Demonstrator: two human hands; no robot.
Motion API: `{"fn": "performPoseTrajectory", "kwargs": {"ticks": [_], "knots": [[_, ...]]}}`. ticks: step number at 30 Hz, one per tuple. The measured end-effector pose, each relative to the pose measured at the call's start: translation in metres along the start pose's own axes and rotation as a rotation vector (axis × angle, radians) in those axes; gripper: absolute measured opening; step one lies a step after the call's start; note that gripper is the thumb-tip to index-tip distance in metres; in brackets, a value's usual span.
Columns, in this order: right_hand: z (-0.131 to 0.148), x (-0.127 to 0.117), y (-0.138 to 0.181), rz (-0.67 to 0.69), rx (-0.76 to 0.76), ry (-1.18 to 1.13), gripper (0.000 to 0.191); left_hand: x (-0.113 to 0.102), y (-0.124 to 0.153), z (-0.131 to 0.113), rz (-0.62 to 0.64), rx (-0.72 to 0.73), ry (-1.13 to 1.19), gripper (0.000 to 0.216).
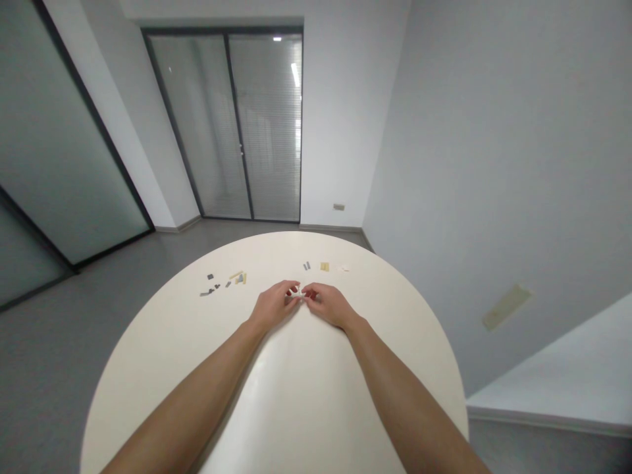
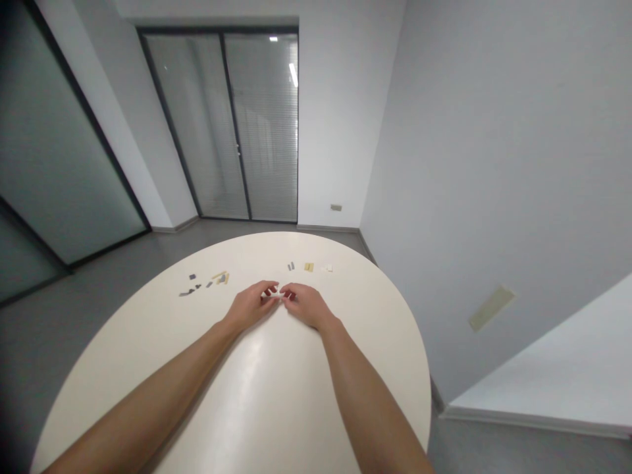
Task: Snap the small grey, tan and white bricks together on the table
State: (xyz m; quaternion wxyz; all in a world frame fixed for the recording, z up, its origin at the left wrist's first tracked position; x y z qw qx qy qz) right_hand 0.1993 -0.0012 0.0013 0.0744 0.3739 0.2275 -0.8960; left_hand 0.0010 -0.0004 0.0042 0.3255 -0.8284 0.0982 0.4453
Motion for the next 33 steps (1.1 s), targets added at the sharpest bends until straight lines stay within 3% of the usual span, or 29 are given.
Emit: {"fn": "performPoseTrajectory", "kwargs": {"ticks": [20, 33], "knots": [[0.002, -0.001, 0.001, -0.018, -0.009, -0.025, 0.020, 0.002, 0.000, 0.002, -0.024, 0.038, -0.009, 0.033], [0.006, -0.001, -0.001, -0.041, -0.059, 0.057, 0.012, 0.003, -0.002, 0.000, 0.064, 0.116, -0.016, 0.028]]}}
Point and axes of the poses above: each hand's wrist, its own y-axis away from the middle knuckle, its own x-axis out of the palm, z = x × y, the point moved 1 cm from there along -y, towards the middle knuckle, and after that the axes turned 9 degrees about x, right-handed, at the moved point
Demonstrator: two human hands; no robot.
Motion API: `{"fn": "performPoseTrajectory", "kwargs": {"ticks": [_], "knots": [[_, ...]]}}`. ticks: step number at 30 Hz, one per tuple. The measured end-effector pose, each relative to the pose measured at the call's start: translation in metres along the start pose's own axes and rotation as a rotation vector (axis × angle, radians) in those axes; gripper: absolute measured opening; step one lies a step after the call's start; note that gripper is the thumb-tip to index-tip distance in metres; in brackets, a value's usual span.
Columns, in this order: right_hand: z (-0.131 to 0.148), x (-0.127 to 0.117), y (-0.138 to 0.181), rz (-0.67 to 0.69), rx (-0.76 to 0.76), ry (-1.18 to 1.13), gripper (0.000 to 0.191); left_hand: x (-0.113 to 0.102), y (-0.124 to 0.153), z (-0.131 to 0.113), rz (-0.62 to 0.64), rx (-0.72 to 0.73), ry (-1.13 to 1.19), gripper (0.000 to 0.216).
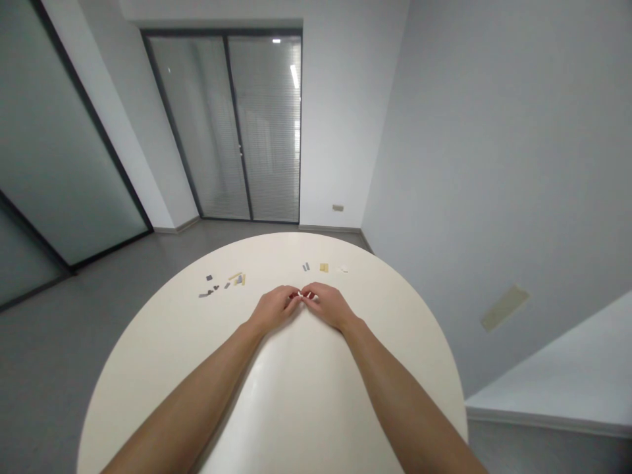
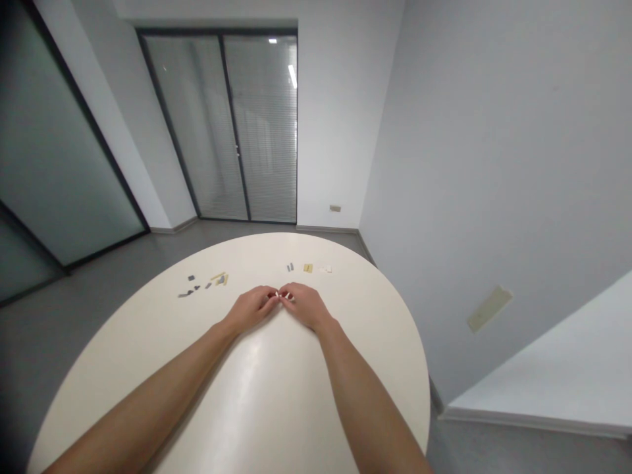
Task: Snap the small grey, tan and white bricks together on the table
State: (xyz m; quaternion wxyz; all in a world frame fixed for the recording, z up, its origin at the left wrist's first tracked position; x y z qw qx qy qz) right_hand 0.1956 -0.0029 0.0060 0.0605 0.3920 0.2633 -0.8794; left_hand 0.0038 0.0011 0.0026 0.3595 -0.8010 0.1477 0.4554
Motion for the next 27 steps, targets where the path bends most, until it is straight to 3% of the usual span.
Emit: {"fn": "performPoseTrajectory", "kwargs": {"ticks": [15, 27], "knots": [[0.0009, -0.0015, 0.0004, -0.019, 0.034, 0.005, 0.011, -0.0023, 0.0034, 0.0005, -0.169, 0.027, 0.102, 0.024], [0.0013, -0.0019, 0.0008, -0.026, 0.057, 0.010, 0.017, -0.0022, 0.0024, 0.0005, -0.093, -0.019, 0.050, 0.025]]}}
Point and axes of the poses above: each hand's wrist, its own y-axis away from the middle knuckle, its own x-axis out of the palm, z = x × y, the point moved 1 cm from there along -y, towards the middle knuckle, and after that the axes turned 9 degrees about x, right-handed, at the moved point
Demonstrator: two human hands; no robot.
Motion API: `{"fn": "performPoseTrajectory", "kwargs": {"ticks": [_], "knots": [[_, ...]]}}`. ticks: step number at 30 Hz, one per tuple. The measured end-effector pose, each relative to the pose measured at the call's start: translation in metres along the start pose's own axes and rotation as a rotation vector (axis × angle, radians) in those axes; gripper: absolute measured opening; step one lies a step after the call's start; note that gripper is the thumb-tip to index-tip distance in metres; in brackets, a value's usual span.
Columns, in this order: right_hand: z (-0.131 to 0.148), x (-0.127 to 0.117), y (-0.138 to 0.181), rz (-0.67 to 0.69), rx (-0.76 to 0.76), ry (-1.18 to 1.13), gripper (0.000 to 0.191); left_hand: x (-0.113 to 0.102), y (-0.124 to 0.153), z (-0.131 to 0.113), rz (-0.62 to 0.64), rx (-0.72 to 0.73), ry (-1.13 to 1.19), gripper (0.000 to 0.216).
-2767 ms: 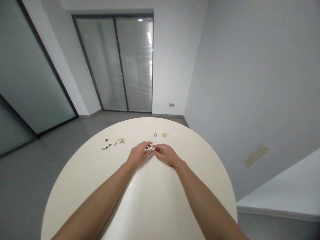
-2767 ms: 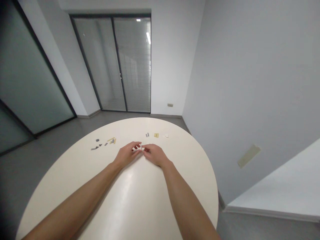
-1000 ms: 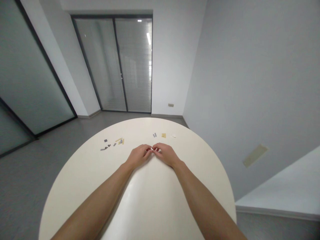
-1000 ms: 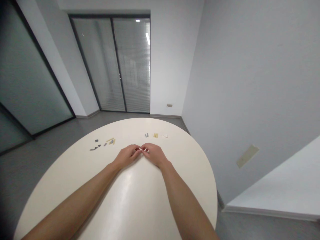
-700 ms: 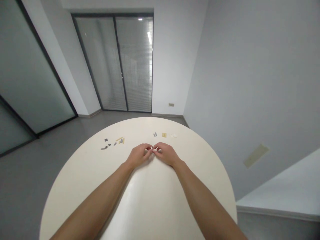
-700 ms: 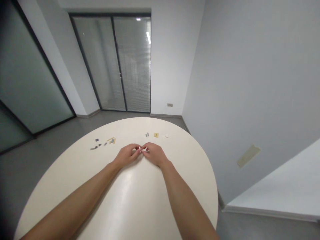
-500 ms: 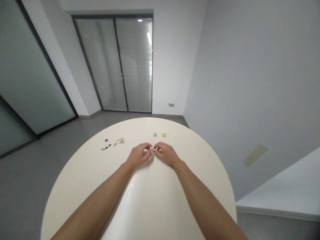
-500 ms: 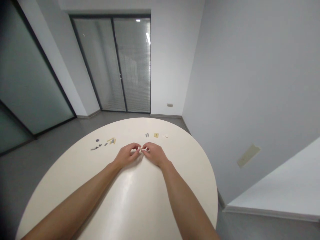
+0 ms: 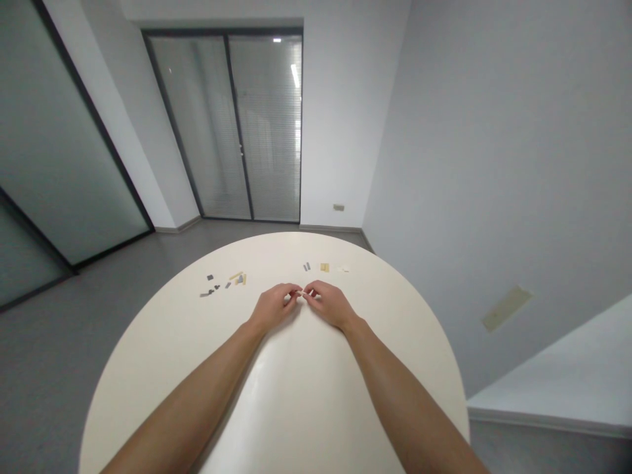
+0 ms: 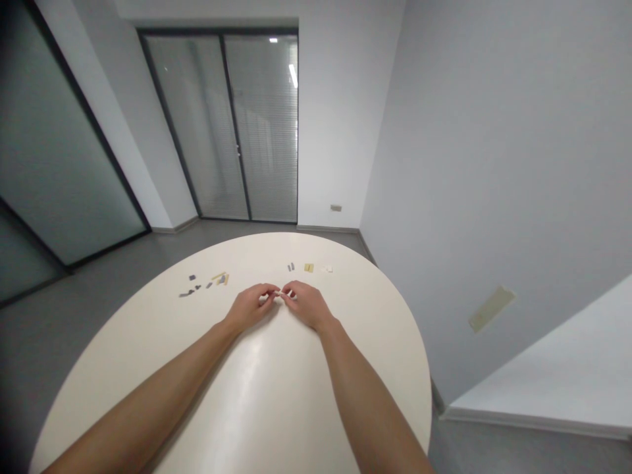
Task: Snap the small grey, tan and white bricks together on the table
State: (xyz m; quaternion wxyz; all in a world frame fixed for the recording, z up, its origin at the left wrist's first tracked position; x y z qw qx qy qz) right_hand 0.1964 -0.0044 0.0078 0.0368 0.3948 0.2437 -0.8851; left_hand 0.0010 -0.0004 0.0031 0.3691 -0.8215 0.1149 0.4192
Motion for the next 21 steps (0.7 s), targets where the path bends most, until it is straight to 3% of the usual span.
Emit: {"fn": "performPoseTrajectory", "kwargs": {"ticks": [9, 21], "knots": [[-0.0017, 0.0008, -0.0015, 0.001, -0.008, 0.004, 0.012, -0.0006, -0.0008, -0.0005, 0.018, -0.034, -0.081, 0.022], [-0.0018, -0.0008, -0.0004, -0.009, 0.002, -0.027, 0.017, 0.0001, -0.0006, -0.0014, 0.033, -0.039, 0.003, 0.025]]}}
Point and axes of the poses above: each hand's wrist, its own y-axis away from the middle knuckle, its own x-axis out of the palm, z = x × y, the point moved 1 cm from there along -y, towards the middle knuckle, and after that the axes turned 9 degrees about x, right-handed, at the moved point
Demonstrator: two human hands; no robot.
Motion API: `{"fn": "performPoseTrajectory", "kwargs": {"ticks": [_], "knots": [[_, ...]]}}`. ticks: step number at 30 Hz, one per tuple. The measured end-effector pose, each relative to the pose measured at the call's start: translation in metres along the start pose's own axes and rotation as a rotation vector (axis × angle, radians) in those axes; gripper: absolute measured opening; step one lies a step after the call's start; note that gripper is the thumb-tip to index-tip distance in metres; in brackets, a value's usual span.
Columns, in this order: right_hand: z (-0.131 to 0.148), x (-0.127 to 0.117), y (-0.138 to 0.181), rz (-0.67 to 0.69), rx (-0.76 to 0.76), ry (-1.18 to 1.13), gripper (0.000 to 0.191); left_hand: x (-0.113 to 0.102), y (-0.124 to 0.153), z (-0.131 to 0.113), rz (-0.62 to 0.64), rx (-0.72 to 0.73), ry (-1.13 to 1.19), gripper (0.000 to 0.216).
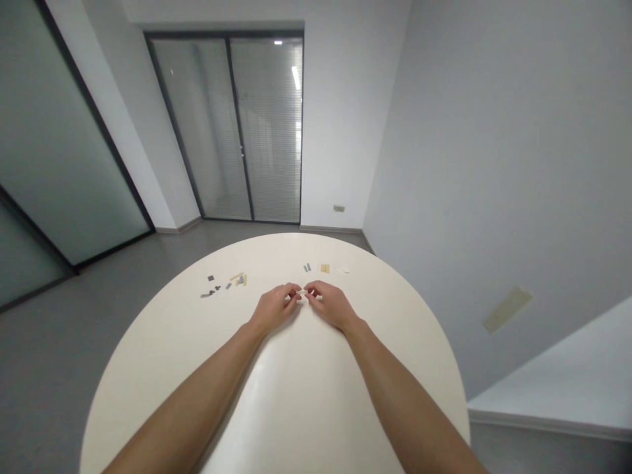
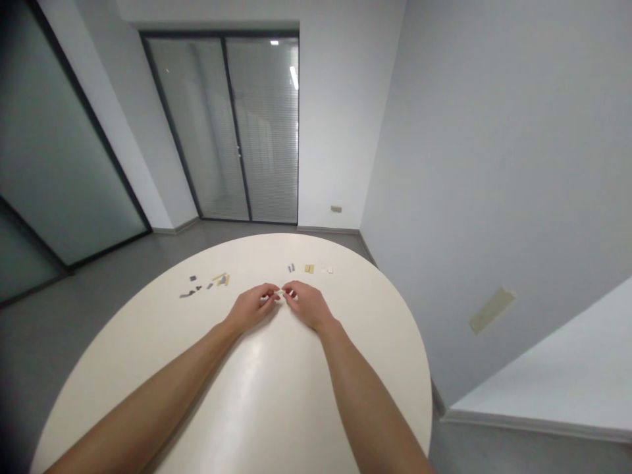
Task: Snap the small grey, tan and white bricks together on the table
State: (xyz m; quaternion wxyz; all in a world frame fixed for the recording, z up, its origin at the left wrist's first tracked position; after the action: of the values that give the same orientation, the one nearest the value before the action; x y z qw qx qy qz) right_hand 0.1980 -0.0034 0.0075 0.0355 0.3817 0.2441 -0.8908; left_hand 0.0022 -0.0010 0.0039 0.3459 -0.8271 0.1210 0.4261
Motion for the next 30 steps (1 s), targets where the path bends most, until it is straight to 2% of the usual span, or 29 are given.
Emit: {"fn": "performPoseTrajectory", "kwargs": {"ticks": [11, 30], "knots": [[0.0021, -0.0013, -0.0013, 0.004, 0.007, 0.014, 0.019, -0.0019, 0.0007, -0.0007, -0.047, 0.017, -0.022, 0.026], [-0.0016, 0.0000, -0.0010, 0.003, -0.003, 0.015, 0.022, -0.0008, -0.0004, 0.0003, -0.012, 0.019, -0.067, 0.030]]}}
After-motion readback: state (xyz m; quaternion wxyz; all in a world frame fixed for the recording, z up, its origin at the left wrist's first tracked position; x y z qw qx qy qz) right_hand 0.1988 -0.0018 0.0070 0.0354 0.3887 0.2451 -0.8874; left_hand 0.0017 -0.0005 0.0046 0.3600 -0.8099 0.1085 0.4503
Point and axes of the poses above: each hand's wrist, its own y-axis away from the middle knuckle, its own x-axis out of the palm, z = x × y, the point moved 1 cm from there along -y, towards the middle knuckle, and after that the axes turned 9 degrees about x, right-handed, at the moved point
